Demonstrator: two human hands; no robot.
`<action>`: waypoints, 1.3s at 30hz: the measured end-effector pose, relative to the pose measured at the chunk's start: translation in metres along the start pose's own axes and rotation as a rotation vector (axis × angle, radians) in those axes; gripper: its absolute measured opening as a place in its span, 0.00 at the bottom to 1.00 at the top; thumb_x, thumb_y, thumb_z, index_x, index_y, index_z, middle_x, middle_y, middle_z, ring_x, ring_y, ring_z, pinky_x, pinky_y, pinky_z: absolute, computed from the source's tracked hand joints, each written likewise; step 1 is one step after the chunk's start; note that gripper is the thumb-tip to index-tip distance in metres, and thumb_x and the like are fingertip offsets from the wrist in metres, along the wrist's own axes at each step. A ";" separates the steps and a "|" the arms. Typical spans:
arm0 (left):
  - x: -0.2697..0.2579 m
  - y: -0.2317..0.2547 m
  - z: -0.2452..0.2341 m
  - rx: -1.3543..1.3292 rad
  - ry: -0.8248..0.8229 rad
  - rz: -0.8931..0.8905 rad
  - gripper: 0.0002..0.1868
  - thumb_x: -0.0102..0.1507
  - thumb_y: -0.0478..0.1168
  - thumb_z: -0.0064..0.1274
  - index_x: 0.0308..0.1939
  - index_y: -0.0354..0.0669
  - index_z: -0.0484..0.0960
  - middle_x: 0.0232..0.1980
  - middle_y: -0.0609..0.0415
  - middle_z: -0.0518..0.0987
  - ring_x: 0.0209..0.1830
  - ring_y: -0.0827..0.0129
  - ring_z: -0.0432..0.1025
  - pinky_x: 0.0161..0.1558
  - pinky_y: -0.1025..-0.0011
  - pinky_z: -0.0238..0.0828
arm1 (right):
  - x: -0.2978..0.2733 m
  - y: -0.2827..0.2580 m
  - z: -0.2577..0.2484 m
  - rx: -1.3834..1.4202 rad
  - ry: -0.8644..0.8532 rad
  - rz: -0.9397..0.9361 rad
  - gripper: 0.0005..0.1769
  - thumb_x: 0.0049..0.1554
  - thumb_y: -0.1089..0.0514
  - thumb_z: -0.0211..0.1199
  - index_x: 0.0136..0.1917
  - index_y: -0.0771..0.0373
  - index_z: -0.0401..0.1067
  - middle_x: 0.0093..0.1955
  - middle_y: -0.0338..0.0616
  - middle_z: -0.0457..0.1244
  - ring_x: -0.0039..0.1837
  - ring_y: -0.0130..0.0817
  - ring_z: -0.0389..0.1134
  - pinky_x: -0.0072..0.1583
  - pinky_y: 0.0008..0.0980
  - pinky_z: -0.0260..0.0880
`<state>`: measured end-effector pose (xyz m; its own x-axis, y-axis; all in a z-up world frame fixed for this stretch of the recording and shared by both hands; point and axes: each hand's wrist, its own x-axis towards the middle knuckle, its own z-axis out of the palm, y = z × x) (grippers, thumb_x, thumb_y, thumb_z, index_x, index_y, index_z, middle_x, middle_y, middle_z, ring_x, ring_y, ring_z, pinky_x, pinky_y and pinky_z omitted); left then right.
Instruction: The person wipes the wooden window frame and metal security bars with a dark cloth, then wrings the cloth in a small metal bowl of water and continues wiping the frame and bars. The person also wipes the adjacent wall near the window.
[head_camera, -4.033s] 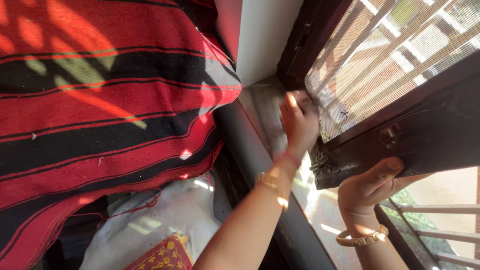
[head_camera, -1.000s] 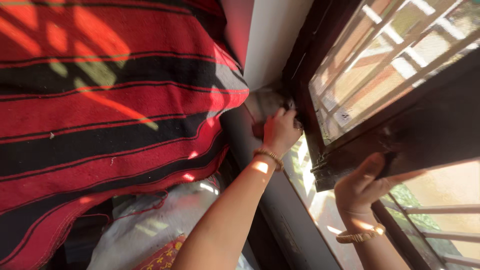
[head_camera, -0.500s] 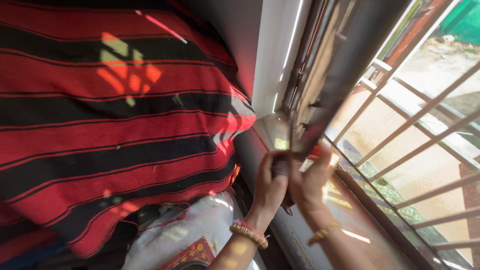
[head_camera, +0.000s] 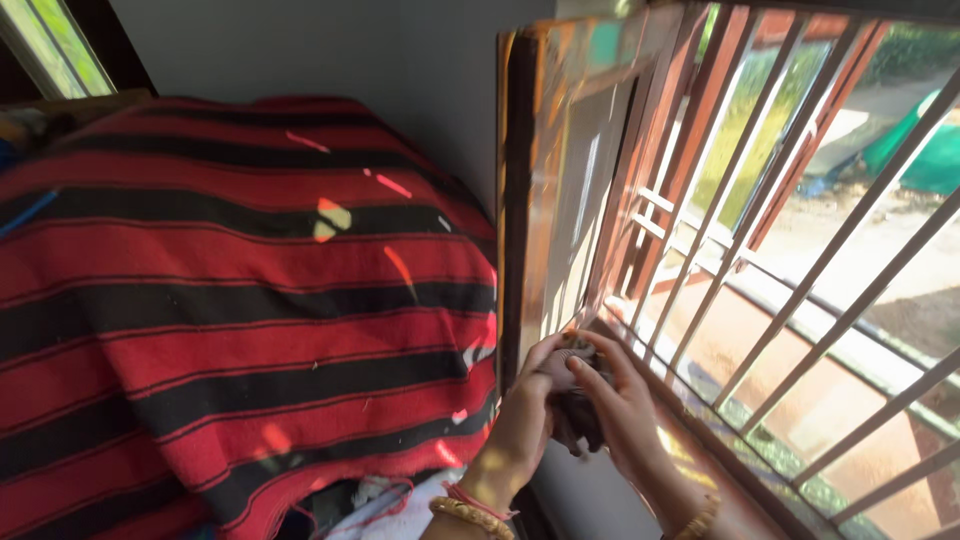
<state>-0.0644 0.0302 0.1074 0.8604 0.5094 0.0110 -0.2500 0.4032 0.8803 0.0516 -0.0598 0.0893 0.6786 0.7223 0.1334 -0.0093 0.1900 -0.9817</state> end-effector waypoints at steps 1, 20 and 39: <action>-0.001 0.016 0.003 0.131 -0.058 0.034 0.32 0.65 0.42 0.47 0.77 0.50 0.75 0.43 0.54 0.75 0.31 0.69 0.59 0.31 0.70 0.54 | 0.006 -0.012 -0.004 0.152 0.017 0.040 0.22 0.58 0.63 0.61 0.66 0.62 0.70 0.54 0.51 0.67 0.52 0.36 0.71 0.51 0.33 0.74; 0.123 0.207 0.034 0.607 0.348 1.048 0.24 0.61 0.43 0.61 0.56 0.37 0.71 0.48 0.42 0.83 0.47 0.52 0.81 0.49 0.64 0.76 | 0.167 -0.253 0.087 -0.687 0.114 -1.179 0.17 0.58 0.61 0.59 0.60 0.63 0.75 0.53 0.46 0.69 0.55 0.36 0.73 0.60 0.35 0.73; 0.123 0.173 0.054 0.858 0.701 1.272 0.19 0.69 0.48 0.55 0.44 0.36 0.65 0.40 0.41 0.70 0.42 0.44 0.69 0.47 0.54 0.66 | 0.349 -0.124 -0.047 -0.714 0.702 -1.139 0.21 0.60 0.70 0.54 0.67 0.65 0.66 0.60 0.61 0.65 0.63 0.57 0.68 0.64 0.49 0.68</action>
<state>0.0222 0.1211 0.2864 -0.0911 0.4733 0.8762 -0.0807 -0.8804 0.4672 0.3244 0.1375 0.2510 0.2817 -0.0767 0.9564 0.9534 -0.0895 -0.2880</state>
